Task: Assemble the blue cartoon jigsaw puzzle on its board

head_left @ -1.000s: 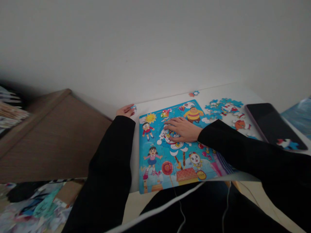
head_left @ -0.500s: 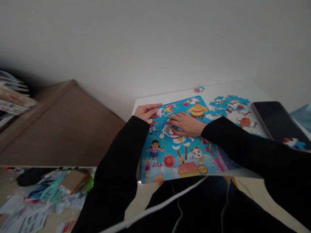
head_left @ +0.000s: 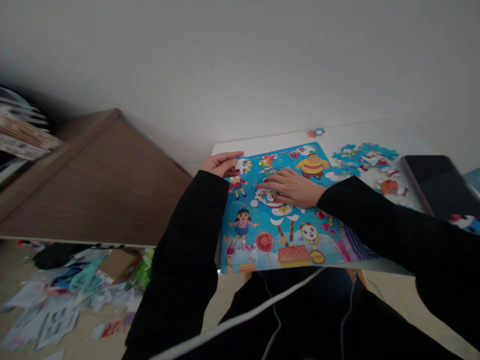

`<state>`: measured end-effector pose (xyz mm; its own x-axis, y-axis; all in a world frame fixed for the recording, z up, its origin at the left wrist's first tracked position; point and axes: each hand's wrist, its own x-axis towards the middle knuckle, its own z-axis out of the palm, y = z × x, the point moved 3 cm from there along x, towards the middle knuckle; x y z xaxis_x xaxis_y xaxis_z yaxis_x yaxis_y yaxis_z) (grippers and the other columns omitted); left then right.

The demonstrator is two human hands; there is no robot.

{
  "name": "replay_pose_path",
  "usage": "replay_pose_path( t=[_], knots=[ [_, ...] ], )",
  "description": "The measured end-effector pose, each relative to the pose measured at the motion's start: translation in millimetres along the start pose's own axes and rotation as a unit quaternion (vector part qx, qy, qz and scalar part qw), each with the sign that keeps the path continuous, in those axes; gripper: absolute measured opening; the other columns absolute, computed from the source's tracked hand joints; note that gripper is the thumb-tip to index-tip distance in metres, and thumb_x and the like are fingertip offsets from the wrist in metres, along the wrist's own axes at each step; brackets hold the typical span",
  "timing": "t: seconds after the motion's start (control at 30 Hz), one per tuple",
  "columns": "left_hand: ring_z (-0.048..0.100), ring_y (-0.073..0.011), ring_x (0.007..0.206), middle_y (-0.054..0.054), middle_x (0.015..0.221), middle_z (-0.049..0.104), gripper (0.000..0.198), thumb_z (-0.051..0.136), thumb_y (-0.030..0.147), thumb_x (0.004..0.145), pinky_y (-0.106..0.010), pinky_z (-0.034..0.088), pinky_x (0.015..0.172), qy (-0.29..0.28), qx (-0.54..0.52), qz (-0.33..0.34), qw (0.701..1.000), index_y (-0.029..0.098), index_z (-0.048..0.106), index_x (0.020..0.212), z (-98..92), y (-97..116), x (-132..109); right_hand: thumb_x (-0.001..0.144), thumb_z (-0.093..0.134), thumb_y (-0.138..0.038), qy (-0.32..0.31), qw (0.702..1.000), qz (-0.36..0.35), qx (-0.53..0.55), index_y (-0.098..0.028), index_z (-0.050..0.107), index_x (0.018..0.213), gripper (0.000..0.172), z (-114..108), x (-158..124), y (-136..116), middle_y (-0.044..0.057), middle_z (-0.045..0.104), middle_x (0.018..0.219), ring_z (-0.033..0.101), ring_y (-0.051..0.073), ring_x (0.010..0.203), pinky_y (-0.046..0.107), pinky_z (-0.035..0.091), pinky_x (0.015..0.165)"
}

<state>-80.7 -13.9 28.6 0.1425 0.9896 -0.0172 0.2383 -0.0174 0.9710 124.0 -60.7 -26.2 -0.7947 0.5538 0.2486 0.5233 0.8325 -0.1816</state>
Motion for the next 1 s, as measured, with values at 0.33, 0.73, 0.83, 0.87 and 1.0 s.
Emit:
replay_pose_path(
  t=[0.33, 0.73, 0.83, 0.87, 1.0],
  knots=[
    [0.058, -0.0085, 0.051, 0.001, 0.06, 0.065, 0.028, 0.074, 0.029, 0.062, -0.017, 0.049, 0.051, -0.215, 0.101, -0.015, 0.971, 0.014, 0.07, 0.085, 13.6, -10.5, -10.9, 0.093, 0.033, -0.041, 0.001, 1.0, -0.009, -0.021, -0.022, 0.055, 0.115, 0.037, -2.9, -0.9, -2.9, 0.009, 0.054, 0.121, 0.047, 0.025, 0.106, 0.046, 0.026, 0.094],
    [0.064, -0.01, 0.069, 0.001, 0.073, 0.07, 0.016, 0.066, 0.027, 0.072, -0.017, 0.046, 0.069, -0.304, 0.35, 0.111, 0.879, 0.02, 0.073, 0.084, 18.3, -26.2, -3.7, 0.093, 0.032, -0.043, 0.013, 1.0, -0.015, -0.009, -0.022, 0.055, 0.116, 0.039, -1.4, -1.7, -0.7, 0.011, 0.054, 0.12, 0.047, 0.024, 0.106, 0.044, 0.029, 0.093],
    [0.063, -0.0109, 0.069, -0.001, 0.077, 0.07, 0.02, 0.067, 0.03, 0.072, -0.017, 0.046, 0.068, -0.307, 0.363, 0.13, 0.87, 0.018, 0.073, 0.088, 17.1, -29.8, -3.0, 0.093, 0.033, -0.043, 0.015, 1.0, -0.014, -0.005, -0.021, 0.056, 0.116, 0.039, -1.8, -1.5, -1.0, 0.011, 0.055, 0.119, 0.048, 0.024, 0.106, 0.043, 0.03, 0.093],
    [0.063, -0.0112, 0.068, -0.002, 0.078, 0.07, 0.023, 0.068, 0.032, 0.072, -0.018, 0.046, 0.067, -0.31, 0.363, 0.139, 0.868, 0.018, 0.072, 0.089, 17.2, -30.7, -3.3, 0.092, 0.033, -0.043, 0.016, 1.0, -0.013, -0.004, -0.021, 0.056, 0.115, 0.039, -1.9, -1.4, -1.1, 0.011, 0.055, 0.119, 0.048, 0.024, 0.106, 0.043, 0.03, 0.092],
    [0.062, -0.0111, 0.065, -0.004, 0.081, 0.069, 0.031, 0.07, 0.039, 0.07, -0.019, 0.046, 0.064, -0.342, 0.372, 0.187, 0.842, 0.019, 0.071, 0.093, 19.2, -34.2, -3.7, 0.092, 0.034, -0.043, 0.017, 1.0, -0.014, 0.004, -0.021, 0.056, 0.115, 0.039, -1.8, -1.2, -1.1, 0.011, 0.055, 0.118, 0.048, 0.024, 0.106, 0.043, 0.031, 0.092]
  ],
)
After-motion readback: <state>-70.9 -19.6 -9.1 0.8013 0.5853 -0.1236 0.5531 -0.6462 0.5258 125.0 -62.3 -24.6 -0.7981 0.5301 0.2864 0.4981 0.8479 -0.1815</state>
